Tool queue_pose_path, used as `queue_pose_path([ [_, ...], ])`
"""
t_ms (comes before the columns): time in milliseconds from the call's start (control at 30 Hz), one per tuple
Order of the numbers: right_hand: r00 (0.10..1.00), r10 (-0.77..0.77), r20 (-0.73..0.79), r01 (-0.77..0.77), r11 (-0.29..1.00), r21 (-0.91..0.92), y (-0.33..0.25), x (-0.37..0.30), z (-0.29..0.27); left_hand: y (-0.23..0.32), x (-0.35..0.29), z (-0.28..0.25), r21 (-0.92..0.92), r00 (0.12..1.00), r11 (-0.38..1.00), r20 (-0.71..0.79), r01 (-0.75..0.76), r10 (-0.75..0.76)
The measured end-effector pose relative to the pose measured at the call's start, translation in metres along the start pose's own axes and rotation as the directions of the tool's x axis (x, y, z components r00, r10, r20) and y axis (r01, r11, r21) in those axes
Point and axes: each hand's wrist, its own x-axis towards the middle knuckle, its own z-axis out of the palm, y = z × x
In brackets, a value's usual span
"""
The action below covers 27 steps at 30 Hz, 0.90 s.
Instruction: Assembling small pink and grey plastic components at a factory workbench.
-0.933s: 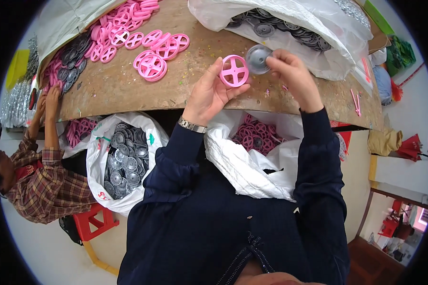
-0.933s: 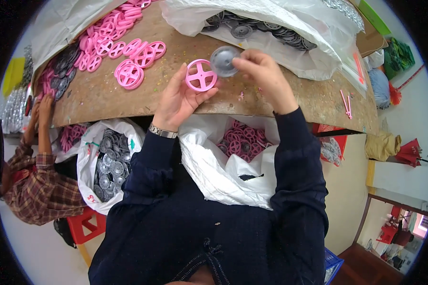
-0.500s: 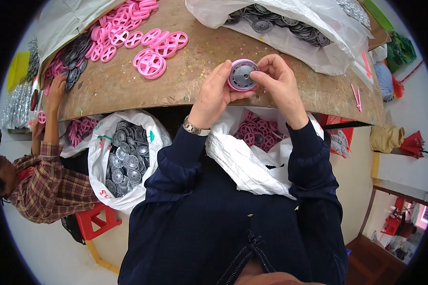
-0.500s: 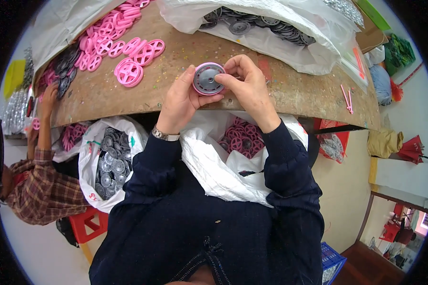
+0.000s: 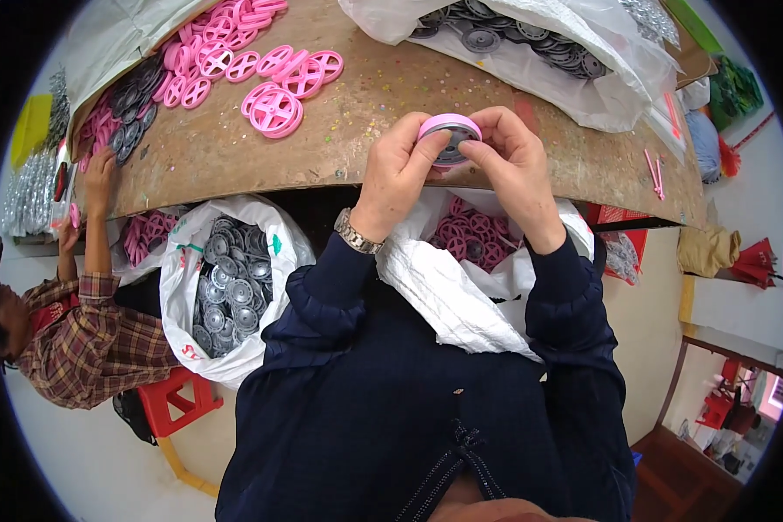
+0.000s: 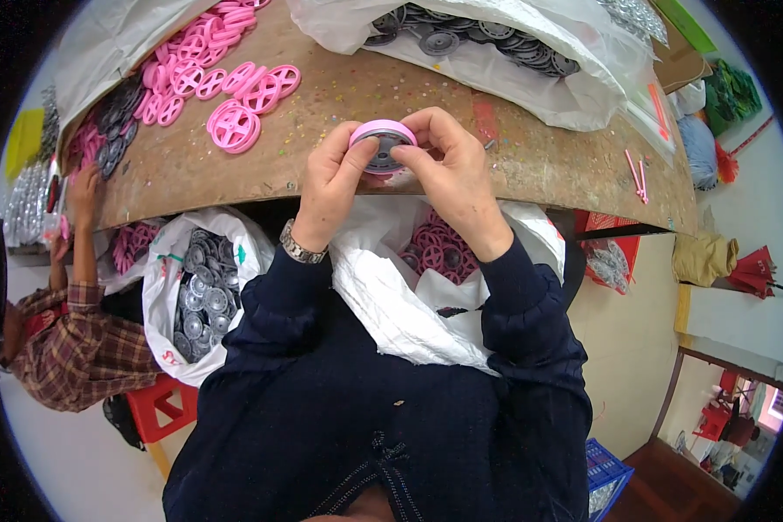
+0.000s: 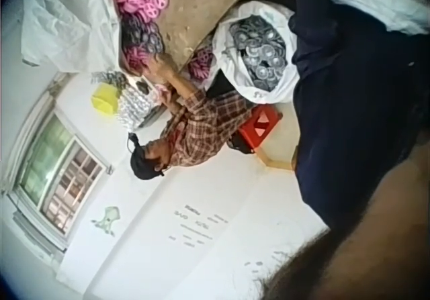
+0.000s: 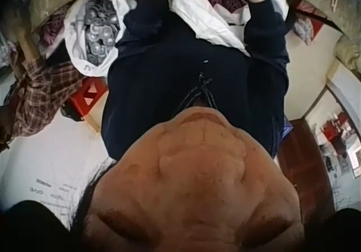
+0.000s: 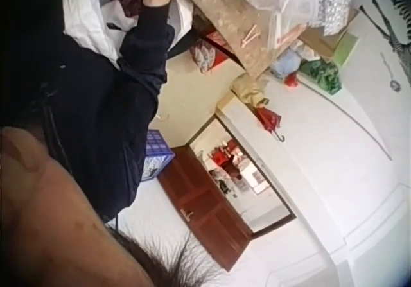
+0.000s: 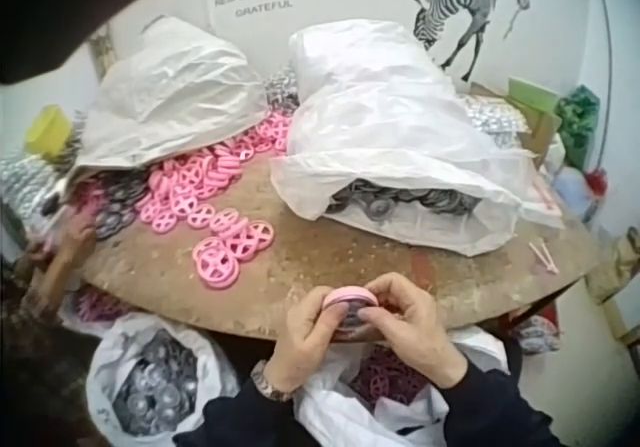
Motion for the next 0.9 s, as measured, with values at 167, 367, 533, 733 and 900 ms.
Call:
queue_pose_path([
  [167,0.999,-0.011,-0.045,0.009,0.999,-0.048,0.017,-0.006,-0.001,-0.012,-0.001,0.004,0.285,0.974,0.937,-0.045,-0.202,0.223],
  [367,0.992,0.118,0.044,-0.121,0.990,0.072,0.007,-0.004,-0.007,-0.013,-0.001,0.003,0.066,1.000,0.998,-0.006,0.009,-0.009],
  [533,0.995,0.103,0.008,-0.103,0.992,0.076,0.008,-0.008,-0.001,-0.001,-0.004,0.007,-0.012,0.996,0.998,0.063,0.069,-0.068],
  [733,0.997,0.075,-0.028,-0.070,0.987,0.148,0.010,-0.012,0.001,0.002,-0.010,0.003,0.173,0.983,0.985,0.181,-0.007,-0.025],
  [900,0.998,0.054,-0.034,-0.050,0.994,0.095,0.011,-0.014,0.002,-0.002,-0.017,0.006,0.271,0.992,0.961,0.125,-0.053,0.020],
])
